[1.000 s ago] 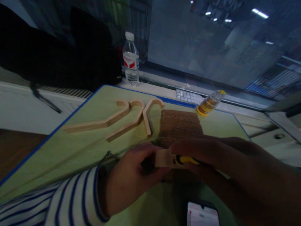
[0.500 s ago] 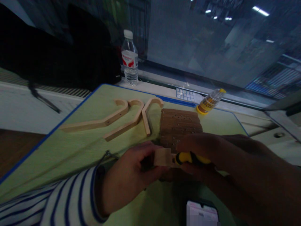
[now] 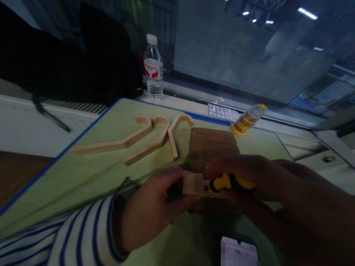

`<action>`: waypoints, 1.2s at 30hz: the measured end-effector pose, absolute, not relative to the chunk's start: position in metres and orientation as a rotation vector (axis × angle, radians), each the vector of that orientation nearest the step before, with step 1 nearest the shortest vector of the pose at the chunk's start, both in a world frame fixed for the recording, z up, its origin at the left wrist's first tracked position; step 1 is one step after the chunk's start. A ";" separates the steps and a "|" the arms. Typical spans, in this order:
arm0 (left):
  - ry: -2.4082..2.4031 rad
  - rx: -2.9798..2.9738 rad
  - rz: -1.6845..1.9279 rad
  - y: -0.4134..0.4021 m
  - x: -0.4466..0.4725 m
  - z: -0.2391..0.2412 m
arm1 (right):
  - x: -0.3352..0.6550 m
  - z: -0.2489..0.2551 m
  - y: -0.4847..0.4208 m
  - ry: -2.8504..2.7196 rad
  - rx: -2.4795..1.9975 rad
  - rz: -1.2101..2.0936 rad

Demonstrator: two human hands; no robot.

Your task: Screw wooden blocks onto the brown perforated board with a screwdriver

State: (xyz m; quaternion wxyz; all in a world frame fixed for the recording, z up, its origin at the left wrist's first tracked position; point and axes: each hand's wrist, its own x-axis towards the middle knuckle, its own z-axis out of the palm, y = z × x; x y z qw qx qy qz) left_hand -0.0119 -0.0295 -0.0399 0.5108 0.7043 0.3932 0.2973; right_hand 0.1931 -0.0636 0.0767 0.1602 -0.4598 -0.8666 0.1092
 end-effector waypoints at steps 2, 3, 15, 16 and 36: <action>0.940 1.685 0.710 -0.030 -0.012 -0.041 | 0.193 0.078 -0.062 -2.469 -1.288 0.354; 0.936 1.679 0.708 -0.031 -0.012 -0.041 | 0.192 0.078 -0.062 -2.472 -1.290 0.365; 0.959 1.719 0.734 -0.028 -0.010 -0.039 | 0.191 0.085 -0.057 -2.542 -1.305 0.422; 0.968 1.740 0.746 -0.027 -0.010 -0.039 | 0.191 0.085 -0.057 -2.540 -1.295 0.425; 0.910 2.290 0.857 -0.015 0.006 0.026 | 0.194 0.092 -0.060 -2.611 -1.150 0.178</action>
